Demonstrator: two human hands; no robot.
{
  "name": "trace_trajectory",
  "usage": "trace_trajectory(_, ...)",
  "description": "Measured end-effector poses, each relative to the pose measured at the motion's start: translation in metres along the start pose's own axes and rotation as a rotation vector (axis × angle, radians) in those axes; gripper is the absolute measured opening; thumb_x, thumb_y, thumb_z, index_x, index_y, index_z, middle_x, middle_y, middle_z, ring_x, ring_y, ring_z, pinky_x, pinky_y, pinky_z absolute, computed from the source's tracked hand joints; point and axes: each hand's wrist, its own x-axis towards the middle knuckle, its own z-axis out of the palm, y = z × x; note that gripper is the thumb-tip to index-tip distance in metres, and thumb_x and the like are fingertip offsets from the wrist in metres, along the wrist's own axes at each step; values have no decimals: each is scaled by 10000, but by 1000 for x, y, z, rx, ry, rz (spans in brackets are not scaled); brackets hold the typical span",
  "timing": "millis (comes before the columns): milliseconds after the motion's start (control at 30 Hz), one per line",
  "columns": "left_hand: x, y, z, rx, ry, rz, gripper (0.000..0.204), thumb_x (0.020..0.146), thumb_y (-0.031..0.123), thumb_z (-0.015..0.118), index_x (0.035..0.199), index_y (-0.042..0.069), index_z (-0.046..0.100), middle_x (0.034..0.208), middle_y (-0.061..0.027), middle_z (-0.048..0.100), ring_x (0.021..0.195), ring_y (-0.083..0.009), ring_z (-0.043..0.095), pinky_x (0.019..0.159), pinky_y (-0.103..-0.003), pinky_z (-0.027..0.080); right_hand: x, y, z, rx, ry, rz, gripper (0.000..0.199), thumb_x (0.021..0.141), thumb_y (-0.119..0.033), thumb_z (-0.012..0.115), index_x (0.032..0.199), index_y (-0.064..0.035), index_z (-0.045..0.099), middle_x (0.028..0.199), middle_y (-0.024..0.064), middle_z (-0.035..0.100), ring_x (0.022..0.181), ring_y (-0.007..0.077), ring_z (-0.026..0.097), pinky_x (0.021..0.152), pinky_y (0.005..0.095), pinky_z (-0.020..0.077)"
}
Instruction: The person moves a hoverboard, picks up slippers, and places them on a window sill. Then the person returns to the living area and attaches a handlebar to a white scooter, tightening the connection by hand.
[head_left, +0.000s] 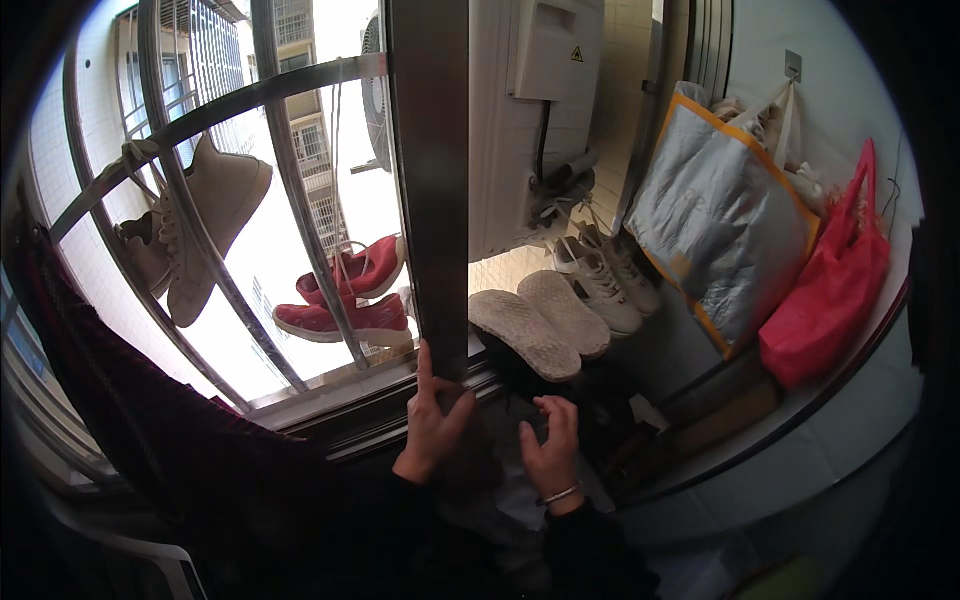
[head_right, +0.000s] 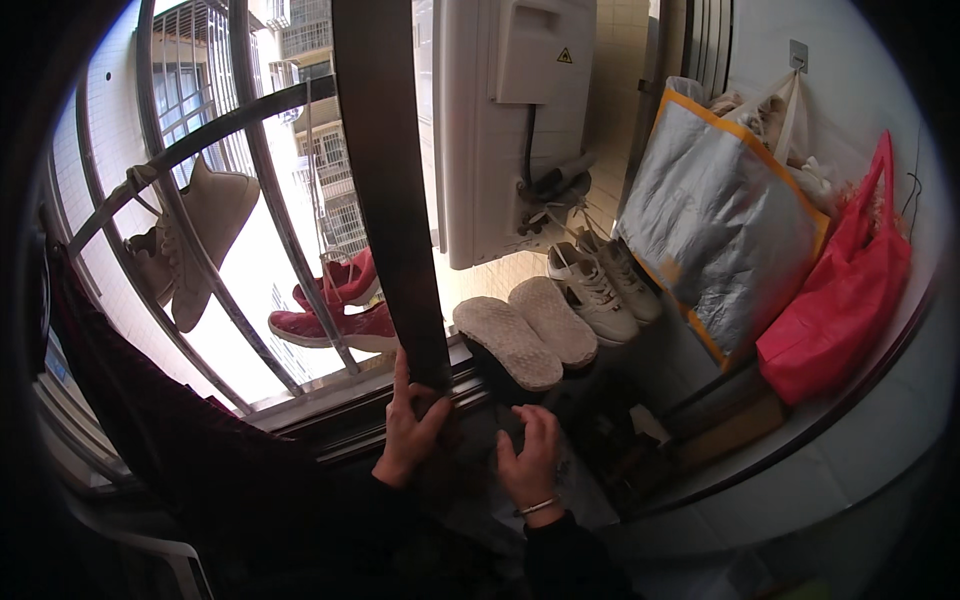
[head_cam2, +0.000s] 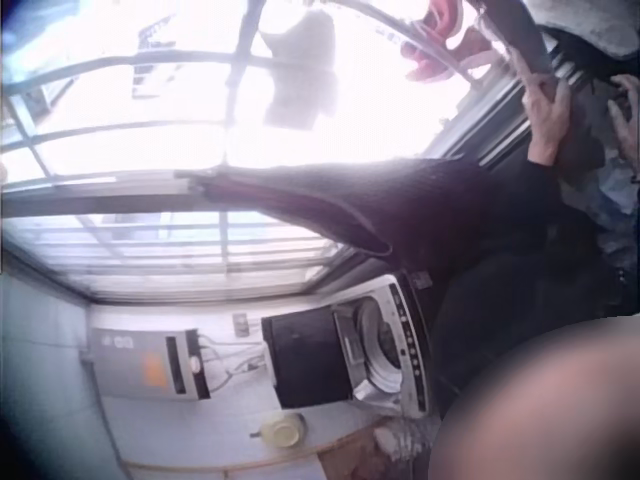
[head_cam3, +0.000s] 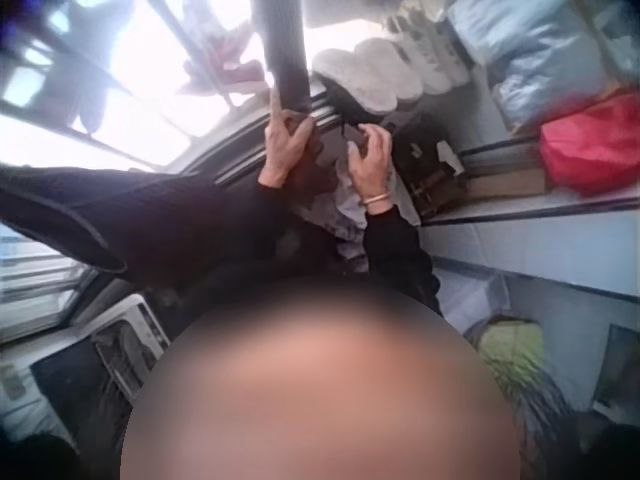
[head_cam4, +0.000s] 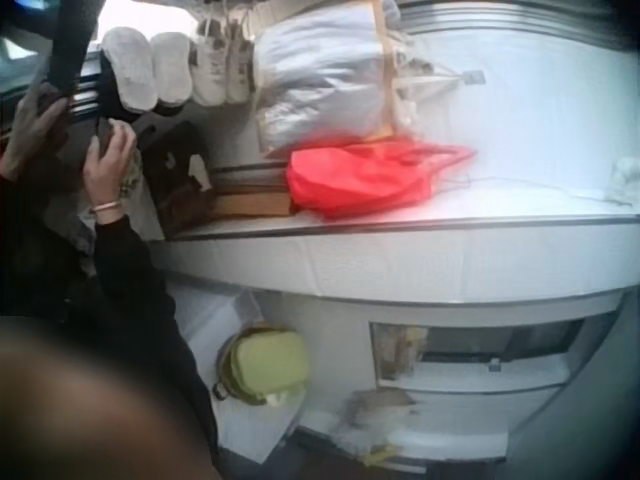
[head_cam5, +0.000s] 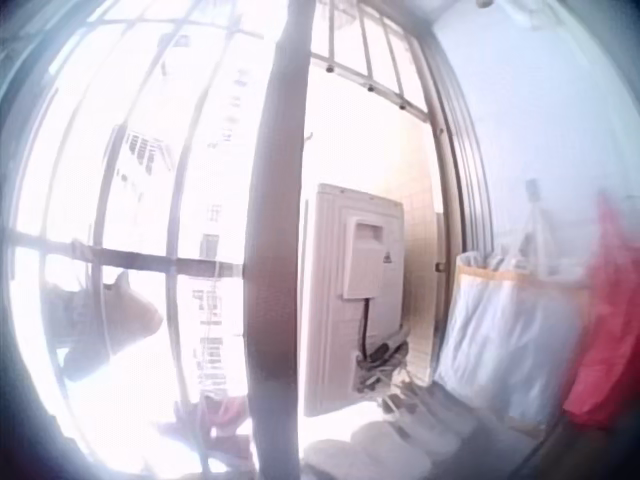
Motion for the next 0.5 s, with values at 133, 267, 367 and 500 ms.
trace_trajectory(133,6,-3,4,21,-84,5,871,737,140,661,1419,40,129,717,-89,603,639,-200,604,623,-310,477,0,0,-6,-71,21,9,383,735,-65,618,1095,-12,501,1151,170,426,1070,334,446,901,392,390)
trace_trajectory(267,9,-5,12,10,-146,-33,868,739,147,665,1421,62,136,719,-89,600,636,-201,599,621,-309,474,0,2,-10,-119,50,-25,388,738,-69,623,1102,-16,498,1169,180,418,1078,348,440,897,400,394)
trace_trajectory(367,10,-5,18,-6,-176,-53,864,742,147,664,1422,70,137,714,-87,597,632,-194,594,615,-304,470,1,4,-13,-136,55,-20,388,739,-73,624,1102,-16,498,1180,188,417,1080,358,444,896,404,398)
trace_trajectory(500,10,-8,24,-41,-183,-59,862,740,131,659,1424,77,138,700,-80,589,607,-161,573,595,-285,461,1,7,-13,-171,57,-13,388,741,-77,623,1103,-15,497,1193,201,417,1088,371,448,902,411,398)
